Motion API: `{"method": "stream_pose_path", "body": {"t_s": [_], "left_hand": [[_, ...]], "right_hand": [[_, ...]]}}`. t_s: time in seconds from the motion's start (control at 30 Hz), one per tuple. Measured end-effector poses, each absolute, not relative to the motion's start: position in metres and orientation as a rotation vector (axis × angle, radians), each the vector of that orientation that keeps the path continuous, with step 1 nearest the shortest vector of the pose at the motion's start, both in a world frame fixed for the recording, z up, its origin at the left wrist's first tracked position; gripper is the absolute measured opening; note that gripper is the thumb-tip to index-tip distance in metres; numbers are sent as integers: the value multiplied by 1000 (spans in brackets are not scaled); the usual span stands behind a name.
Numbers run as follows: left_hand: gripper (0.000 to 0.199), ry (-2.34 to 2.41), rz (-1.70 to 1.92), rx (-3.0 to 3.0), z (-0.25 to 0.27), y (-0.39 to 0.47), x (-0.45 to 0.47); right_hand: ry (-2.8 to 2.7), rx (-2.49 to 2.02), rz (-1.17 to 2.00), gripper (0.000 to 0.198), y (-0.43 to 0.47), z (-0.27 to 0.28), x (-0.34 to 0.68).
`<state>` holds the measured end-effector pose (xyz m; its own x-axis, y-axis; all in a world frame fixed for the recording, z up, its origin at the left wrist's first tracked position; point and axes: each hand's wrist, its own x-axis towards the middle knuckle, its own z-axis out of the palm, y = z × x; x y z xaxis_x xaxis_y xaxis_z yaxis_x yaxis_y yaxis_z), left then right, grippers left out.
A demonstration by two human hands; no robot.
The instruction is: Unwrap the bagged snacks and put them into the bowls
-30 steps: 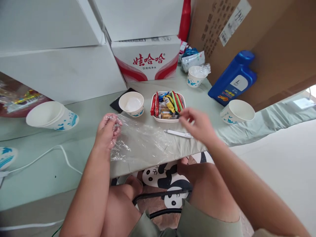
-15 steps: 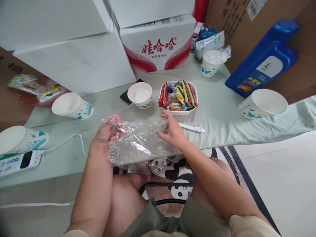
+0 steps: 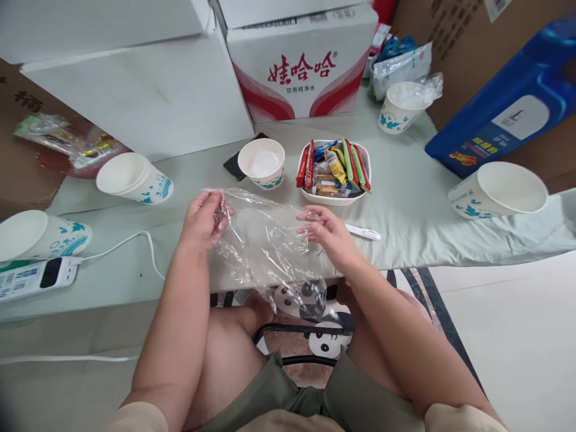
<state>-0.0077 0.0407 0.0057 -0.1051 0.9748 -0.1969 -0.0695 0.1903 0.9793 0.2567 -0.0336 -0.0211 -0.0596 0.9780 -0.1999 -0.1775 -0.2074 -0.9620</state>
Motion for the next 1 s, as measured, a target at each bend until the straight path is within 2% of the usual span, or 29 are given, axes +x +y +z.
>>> {"method": "stream_pose_path", "body": {"t_s": [0.3,0.47,0.5,0.53,0.6,0.63,0.83,0.93,1.0], "left_hand": [[23,1481,1330,1221,-2,42,-1],[16,1809,1486,1621,-3,33,15],[15,1853,1510,1666,-4,32,19],[14,1871,1522,1696,-5,31,22],[13,1851,1520,1724,-7,31,23],[14,1815,1510,1714,-8,32,21],[40,1351,1336,1341,-5,43,-4],[63,1081,1171,1161,-3,42,-7],[67,1038,985,1090,-4,40,-4]], "right_hand": [[-848,-906,1826,75,-60,-31,245],[-1035,-865,1718,96,-73,-31,222],[-1085,-945,1645,92,-74,-30,218],[-1129,-1047,1559,80,-73,-29,215],[-1156,-1250,1390,43,-69,-27,215],[-1132,-1326,1316,31,-66,-25,219],[-845,-1413,954,13,-41,-16,265],[-795,-1359,932,10,-35,-17,278],[-796,-1271,941,12,-33,-20,282]]}}
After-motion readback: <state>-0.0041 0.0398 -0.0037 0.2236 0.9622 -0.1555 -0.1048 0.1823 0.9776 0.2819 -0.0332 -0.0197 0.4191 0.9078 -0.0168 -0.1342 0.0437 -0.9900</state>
